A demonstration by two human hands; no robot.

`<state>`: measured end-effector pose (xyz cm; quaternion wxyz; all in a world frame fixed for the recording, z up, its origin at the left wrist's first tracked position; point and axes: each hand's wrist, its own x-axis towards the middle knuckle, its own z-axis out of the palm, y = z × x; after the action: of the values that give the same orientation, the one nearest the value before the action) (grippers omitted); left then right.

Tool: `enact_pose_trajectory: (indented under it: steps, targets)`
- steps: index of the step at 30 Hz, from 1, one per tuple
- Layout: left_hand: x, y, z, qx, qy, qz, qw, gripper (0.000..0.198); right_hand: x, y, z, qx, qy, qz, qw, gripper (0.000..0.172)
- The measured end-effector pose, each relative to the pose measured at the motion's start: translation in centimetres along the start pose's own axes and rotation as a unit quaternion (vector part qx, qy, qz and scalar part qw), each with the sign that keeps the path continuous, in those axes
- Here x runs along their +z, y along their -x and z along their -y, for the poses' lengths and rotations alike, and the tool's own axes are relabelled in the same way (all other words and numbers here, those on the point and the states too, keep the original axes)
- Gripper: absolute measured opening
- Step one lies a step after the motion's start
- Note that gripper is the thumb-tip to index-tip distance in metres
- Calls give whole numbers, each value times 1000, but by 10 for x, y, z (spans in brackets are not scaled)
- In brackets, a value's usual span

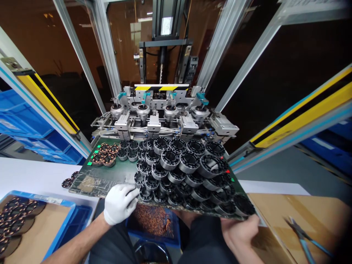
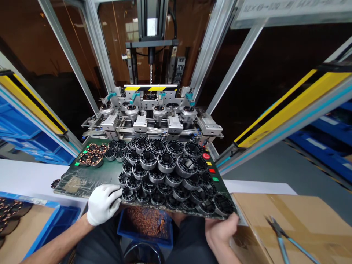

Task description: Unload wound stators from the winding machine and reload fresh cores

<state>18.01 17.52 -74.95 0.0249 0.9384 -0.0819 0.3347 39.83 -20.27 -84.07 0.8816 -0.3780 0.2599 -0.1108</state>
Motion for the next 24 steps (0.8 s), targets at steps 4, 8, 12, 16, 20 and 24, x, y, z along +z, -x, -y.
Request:
enact_pose_trajectory:
  steps: [4,8,12,16,20,24]
  targets:
    - [1,1,0,-1,0,1,1000,27,0,-1,-2,-12,-3,19,1000,33]
    - [1,2,0,1,-3,5,1000,27,-2,-1,-3,-8,1,5,1000,32]
    - [1,2,1,1,-2,1,1000,27,-5,-3,-3,18,-2,-23,1000,30]
    - [1,0,0,2,-3,1,1000,27,-7,-5,-4,9,2,-15,1000,31]
    - [1,1,0,2,-2,3,1000,26,-8,-5,-6,0,7,-6,1000,34]
    - [1,2,0,5,-6,6,1000,26,-9,-6,-6,4,8,6,1000,35]
